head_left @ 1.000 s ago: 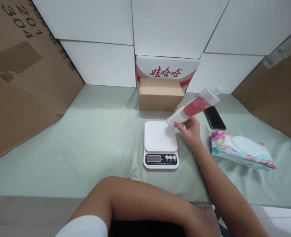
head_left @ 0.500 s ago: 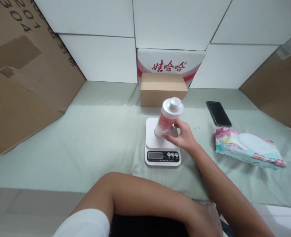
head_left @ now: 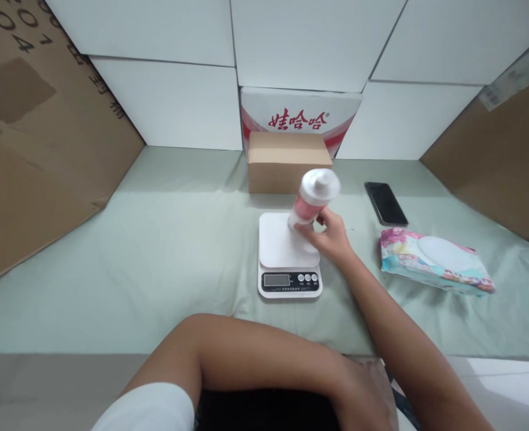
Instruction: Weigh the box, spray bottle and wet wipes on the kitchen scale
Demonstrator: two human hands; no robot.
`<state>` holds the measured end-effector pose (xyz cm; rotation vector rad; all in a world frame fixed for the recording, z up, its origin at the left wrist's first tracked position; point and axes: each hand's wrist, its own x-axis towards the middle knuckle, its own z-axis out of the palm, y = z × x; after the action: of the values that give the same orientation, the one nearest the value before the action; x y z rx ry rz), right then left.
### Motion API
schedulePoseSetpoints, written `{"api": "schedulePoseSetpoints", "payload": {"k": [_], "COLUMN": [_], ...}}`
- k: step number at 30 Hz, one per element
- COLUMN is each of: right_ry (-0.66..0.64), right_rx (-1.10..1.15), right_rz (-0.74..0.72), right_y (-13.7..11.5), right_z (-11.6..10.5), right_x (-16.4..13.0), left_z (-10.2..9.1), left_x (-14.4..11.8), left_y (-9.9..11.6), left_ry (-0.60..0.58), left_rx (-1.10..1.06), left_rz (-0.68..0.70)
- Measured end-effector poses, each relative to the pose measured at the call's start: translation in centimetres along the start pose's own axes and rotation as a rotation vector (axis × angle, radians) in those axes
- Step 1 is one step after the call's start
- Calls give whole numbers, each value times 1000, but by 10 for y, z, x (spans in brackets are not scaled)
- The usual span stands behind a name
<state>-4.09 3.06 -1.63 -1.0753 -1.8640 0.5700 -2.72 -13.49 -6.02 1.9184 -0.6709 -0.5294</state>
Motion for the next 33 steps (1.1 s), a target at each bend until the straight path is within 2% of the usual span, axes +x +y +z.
{"api": "schedulePoseSetpoints", "payload": {"k": [3, 6, 9, 12, 14, 16, 18, 19, 20, 22, 23, 25, 26, 27, 28, 29, 30, 31, 32, 33], "right_ry": [271, 451, 515, 544, 563, 581, 617, 649, 687, 741, 742, 668, 610, 554, 508, 473, 443, 421, 395, 368], "right_rx": [-123, -170, -183, -212, -226, -236, -257, -270, -282, -290, -276, -208, -160, -105, -48, 8, 62, 115, 162, 199], "right_rz": [108, 225, 307, 345, 357, 371, 371, 356, 323, 201, 125, -7, -38, -34, 0, 54, 116, 170, 204, 215], "right_y": [24, 48, 68, 85, 94, 99, 97, 93, 87, 68, 59, 42, 37, 35, 35, 38, 43, 49, 55, 61], "right_z": [-13, -25, -33, -35, -35, -36, -38, -38, -39, -36, -34, -24, -18, -11, -5, 2, 7, 12, 16, 20], "right_x": [11, 18, 19, 19, 22, 24, 24, 23, 21, 16, 15, 16, 19, 25, 32, 41, 49, 58, 65, 70], "left_z": [-5, 0, 5, 6, 5, 7, 8, 8, 5, -6, -16, -39, -51, -60, -67, -71, -72, -70, -66, -61], "left_x": [1, 6, 12, 12, 10, 8, 3, -1, -9, -37, -59, -118, -153, -190, -226, -261, -292, -318, -338, -352], "left_y": [3, -4, -14, -16, -13, -8, 1, 8, 17, 38, 49, 72, 81, 87, 91, 91, 87, 80, 71, 60], "left_ry": [-31, 8, 99, 68, 26, 30, 86, 153, 267, 637, 905, 1428, 1688, 1996, 2241, 2437, 2590, 2692, 2738, 2712], "left_rx": [-12, 58, 163, 150, 102, 78, 56, 28, -13, -118, -154, -102, -17, 75, 155, 206, 225, 210, 162, 117], "left_rz": [-18, 50, 131, 64, 9, -2, 40, 77, 115, 194, 205, 196, 113, 24, -82, -193, -283, -340, -360, -361]}}
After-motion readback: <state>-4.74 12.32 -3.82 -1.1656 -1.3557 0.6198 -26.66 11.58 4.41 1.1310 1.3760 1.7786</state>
